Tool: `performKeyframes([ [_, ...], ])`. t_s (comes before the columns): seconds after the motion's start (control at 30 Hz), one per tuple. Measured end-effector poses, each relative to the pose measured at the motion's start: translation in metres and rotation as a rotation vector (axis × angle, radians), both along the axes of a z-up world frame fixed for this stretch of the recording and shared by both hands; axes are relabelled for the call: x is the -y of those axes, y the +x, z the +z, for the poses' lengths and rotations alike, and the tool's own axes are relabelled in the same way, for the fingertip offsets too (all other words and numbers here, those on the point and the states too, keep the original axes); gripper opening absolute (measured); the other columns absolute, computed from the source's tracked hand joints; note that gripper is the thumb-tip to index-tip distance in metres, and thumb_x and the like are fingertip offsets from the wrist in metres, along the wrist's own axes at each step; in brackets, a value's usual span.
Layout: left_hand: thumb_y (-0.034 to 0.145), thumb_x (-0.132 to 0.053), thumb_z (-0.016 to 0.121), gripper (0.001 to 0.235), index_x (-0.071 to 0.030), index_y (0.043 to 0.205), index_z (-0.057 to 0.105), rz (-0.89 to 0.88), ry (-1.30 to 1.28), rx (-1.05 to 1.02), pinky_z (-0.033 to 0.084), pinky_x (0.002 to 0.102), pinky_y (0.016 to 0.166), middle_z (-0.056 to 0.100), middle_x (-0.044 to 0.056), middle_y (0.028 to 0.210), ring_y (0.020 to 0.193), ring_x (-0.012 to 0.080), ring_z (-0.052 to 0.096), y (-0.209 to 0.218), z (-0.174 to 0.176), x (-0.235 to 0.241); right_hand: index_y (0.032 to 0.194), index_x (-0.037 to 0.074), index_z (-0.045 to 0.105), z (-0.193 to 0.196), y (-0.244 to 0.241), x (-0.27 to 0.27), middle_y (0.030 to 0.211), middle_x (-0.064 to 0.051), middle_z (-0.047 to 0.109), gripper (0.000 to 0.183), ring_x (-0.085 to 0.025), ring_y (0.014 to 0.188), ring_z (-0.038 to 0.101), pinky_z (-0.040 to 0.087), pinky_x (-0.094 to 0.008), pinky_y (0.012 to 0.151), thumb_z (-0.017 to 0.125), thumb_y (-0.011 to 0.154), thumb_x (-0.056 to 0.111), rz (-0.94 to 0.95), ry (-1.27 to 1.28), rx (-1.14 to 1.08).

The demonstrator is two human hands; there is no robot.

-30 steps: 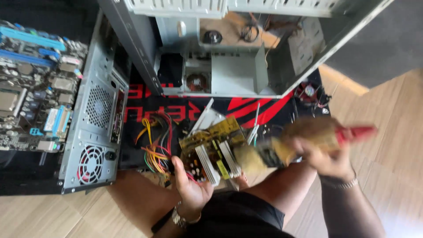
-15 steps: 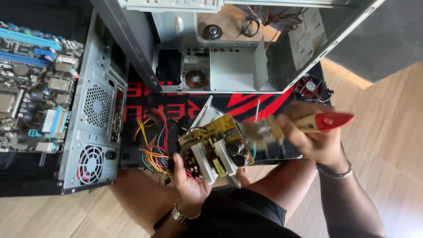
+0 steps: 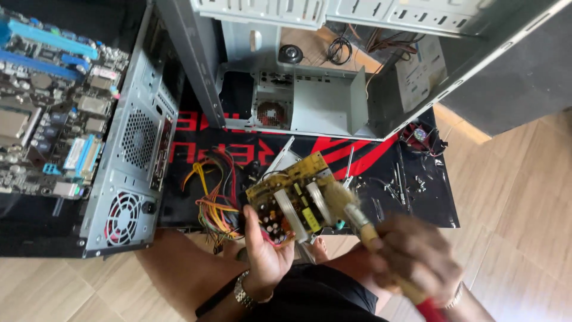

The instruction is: The person uses a screwdriver to remove screws from a computer power supply unit. They then use a brush to clean dust from the power supply and a separate green circuit board.

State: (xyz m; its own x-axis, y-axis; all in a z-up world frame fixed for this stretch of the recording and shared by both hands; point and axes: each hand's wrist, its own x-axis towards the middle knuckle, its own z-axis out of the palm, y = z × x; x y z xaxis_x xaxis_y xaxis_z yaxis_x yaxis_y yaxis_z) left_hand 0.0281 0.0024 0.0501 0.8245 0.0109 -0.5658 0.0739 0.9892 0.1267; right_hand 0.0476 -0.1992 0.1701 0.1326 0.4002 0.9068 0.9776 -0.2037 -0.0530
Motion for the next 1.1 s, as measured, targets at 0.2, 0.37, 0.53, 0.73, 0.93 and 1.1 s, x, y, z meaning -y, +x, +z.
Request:
performKeyframes([
  [0.2,0.101,-0.05,0.055,0.061,-0.006,0.144,0.051,0.037,0.019,0.482,0.061,0.048,0.095,0.065,0.017,0.135,0.121,0.0329,0.066,-0.004,-0.001,0.004,0.087,-0.003,0.06,-0.007,-0.034,0.007,0.073,-0.009,0.063,0.023,-0.031,0.074,0.079,0.071,-0.035,0.067,0.056,0.094,0.019,-0.272,-0.174,-0.176],
  [0.37,0.095,-0.055,0.056,0.071,-0.005,0.145,0.049,-0.034,0.037,0.42,0.057,0.047,0.101,0.063,0.018,0.135,0.124,0.0338,0.063,0.0,0.021,0.001,0.082,-0.002,0.055,-0.007,-0.031,-0.001,0.074,-0.01,0.06,0.019,-0.031,0.065,0.074,0.07,-0.034,0.06,0.058,0.093,0.013,-0.152,-0.135,-0.16],
  [0.53,0.099,-0.053,0.054,0.068,-0.003,0.144,0.047,-0.015,0.02,0.484,0.062,0.044,0.094,0.064,0.02,0.133,0.121,0.0347,0.065,0.0,0.02,0.001,0.083,-0.004,0.059,-0.017,-0.029,0.004,0.079,-0.015,0.059,0.015,-0.035,0.067,0.071,0.067,-0.043,0.06,0.064,0.09,0.009,-0.159,-0.204,-0.121],
  [0.73,0.095,-0.056,0.054,0.07,-0.005,0.143,0.052,-0.04,0.05,0.394,0.059,0.047,0.097,0.066,0.017,0.131,0.12,0.0332,0.065,-0.007,0.02,0.001,0.087,-0.002,0.058,-0.001,-0.049,0.004,0.091,-0.017,0.065,0.014,-0.031,0.076,0.074,0.066,-0.041,0.069,0.069,0.088,0.007,-0.322,-0.239,-0.223],
  [0.93,0.097,-0.051,0.056,0.065,-0.007,0.145,0.051,0.0,0.017,0.414,0.056,0.048,0.102,0.062,0.016,0.139,0.127,0.0333,0.061,-0.011,0.019,0.004,0.074,-0.001,0.059,-0.013,-0.045,0.003,0.077,-0.016,0.063,0.016,-0.028,0.066,0.071,0.066,-0.041,0.064,0.073,0.082,0.001,-0.331,-0.19,-0.164],
  [1.1,0.1,-0.049,0.055,0.064,-0.005,0.147,0.049,0.023,0.016,0.499,0.056,0.048,0.104,0.061,0.017,0.141,0.129,0.0343,0.06,-0.01,0.013,0.006,0.087,-0.002,0.067,-0.018,-0.045,0.018,0.094,-0.018,0.067,0.011,-0.028,0.079,0.074,0.067,-0.039,0.071,0.072,0.088,0.007,-0.361,-0.314,-0.221],
])
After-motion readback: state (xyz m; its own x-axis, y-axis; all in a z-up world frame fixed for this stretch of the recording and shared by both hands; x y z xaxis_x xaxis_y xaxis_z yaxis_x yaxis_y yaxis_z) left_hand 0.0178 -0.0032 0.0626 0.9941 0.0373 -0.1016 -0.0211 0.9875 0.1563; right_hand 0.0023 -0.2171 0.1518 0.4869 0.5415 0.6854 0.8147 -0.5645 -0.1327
